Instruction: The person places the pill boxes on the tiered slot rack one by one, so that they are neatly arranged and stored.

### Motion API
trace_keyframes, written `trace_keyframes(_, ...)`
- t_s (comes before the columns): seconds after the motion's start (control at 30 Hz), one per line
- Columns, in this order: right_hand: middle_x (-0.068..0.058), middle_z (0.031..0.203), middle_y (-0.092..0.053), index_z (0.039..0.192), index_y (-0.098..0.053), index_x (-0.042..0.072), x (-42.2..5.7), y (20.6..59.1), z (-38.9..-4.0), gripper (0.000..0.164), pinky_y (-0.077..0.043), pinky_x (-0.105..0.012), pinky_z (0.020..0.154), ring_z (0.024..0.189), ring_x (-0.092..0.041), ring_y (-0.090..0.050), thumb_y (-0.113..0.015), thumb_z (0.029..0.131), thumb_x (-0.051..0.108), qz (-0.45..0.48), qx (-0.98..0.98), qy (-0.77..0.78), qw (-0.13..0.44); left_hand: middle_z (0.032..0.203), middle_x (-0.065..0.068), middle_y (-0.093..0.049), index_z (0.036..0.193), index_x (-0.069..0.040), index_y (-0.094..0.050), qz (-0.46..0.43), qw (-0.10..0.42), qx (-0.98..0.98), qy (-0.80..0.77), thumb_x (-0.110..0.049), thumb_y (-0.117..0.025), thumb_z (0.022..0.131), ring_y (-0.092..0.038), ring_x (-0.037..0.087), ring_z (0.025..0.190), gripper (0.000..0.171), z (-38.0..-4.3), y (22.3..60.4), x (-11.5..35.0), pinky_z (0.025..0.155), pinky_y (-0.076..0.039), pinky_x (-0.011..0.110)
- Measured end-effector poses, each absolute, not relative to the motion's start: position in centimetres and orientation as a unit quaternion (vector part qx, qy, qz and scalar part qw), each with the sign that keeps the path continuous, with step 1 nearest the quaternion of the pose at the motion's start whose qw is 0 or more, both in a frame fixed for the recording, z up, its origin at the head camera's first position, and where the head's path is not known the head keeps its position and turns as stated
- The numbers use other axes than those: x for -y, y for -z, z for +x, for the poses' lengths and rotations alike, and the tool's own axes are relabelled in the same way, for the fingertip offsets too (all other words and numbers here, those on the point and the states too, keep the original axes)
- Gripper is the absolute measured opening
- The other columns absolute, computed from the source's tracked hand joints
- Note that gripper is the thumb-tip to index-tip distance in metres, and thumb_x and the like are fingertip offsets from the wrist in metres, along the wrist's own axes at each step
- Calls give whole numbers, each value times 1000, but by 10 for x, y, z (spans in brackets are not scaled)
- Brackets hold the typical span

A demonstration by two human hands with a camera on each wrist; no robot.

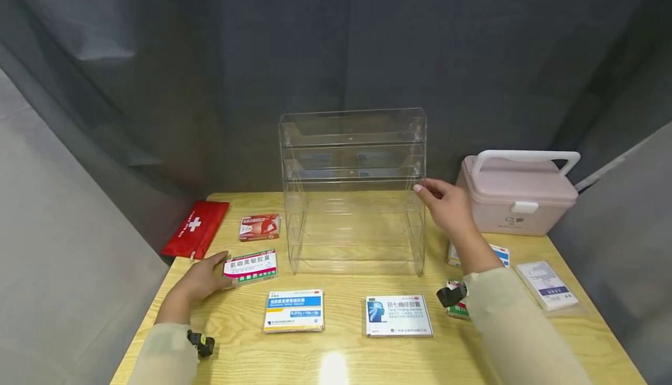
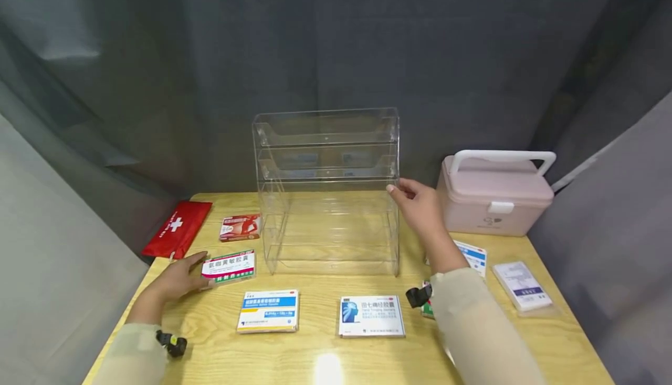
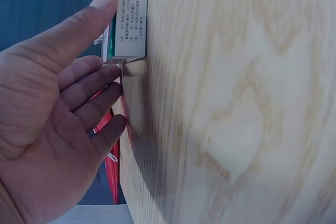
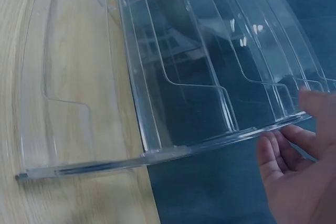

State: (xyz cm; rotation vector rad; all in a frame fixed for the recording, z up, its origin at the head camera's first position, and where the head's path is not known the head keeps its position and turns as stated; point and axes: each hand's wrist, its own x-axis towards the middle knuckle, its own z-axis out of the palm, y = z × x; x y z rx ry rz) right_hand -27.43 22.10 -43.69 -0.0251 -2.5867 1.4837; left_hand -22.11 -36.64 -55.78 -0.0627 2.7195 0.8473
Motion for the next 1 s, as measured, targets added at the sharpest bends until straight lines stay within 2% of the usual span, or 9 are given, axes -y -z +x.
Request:
trace_keyframes(0.13,-14,140,-63,144,-59,9,-218,440,-275,59,-55,-37,97,124,-30,-60,-59,101,49,-32,855,-511,81,156,24,-44,158,-14,-38,-17,140,-945,-296,-44,-84,82,-37,49,144,93,-221,556,367,115,-33,70)
trace_keyframes(0.23,-12,140,-63,143,-60,8,-215,442,-276,56,-53,-24,92,122,-26,-60,-61,101,46,-48,840,-535,82,157,24,-44,159,-15,-37,-15,141,-946,-292,-48,-80,84,-37,49,144,93,-222,556,366,114,-34,70)
trace_keyframes(0.33,-12,140,-63,143,-60,7,-213,444,-277,56,-50,-18,89,120,-22,-60,-62,101,45,-60,825,-556,80,157,23,-43,159,-14,-36,-18,142,-946,-291,-49,-79,86,-37,49,145,92,-222,557,365,115,-34,70)
trace_keyframes(0.4,-12,139,-63,142,-60,8,-211,445,-277,55,-50,-20,93,120,-21,-59,-62,101,44,-70,815,-570,77,156,23,-45,158,-14,-38,-17,141,-946,-290,-48,-80,85,-39,47,143,90,-222,558,365,114,-35,70)
trace_keyframes(0.57,-14,140,-61,143,-59,6,-210,446,-276,55,-49,-36,107,127,-27,-57,-63,101,42,-84,802,-587,71,146,19,-55,150,-13,-51,-13,130,-949,-288,-39,-85,81,-50,40,132,81,-222,558,363,112,-39,67)
trace_keyframes(0.7,-14,139,-61,143,-59,6,-209,448,-276,55,-49,-36,106,127,-27,-57,-62,101,42,-87,803,-586,66,138,16,-61,143,-12,-53,-15,96,-942,-322,-35,-90,76,-56,33,125,80,-218,563,363,109,-47,58)
trace_keyframes(0.77,-15,138,-61,143,-59,6,-208,448,-276,55,-49,-33,103,126,-26,-56,-62,101,42,-87,804,-585,64,133,14,-63,140,-11,-51,-17,76,-934,-348,-32,-92,75,-60,29,120,80,-213,568,362,102,-54,47)
trace_keyframes(0.87,-14,139,-60,144,-59,7,-208,448,-275,56,-49,-31,102,126,-26,-56,-62,101,44,-83,804,-585,61,126,15,-64,138,-12,-49,-32,51,-920,-387,-23,-91,77,-66,25,108,76,-205,573,361,84,-59,31)
trace_keyframes(1.0,-15,140,-60,144,-58,7,-208,447,-273,57,-49,-33,104,127,-27,-56,-61,101,44,-80,802,-588,64,129,16,-61,136,-16,-50,-54,20,-911,-409,-16,-84,85,-68,28,107,62,-197,574,361,73,-59,24)
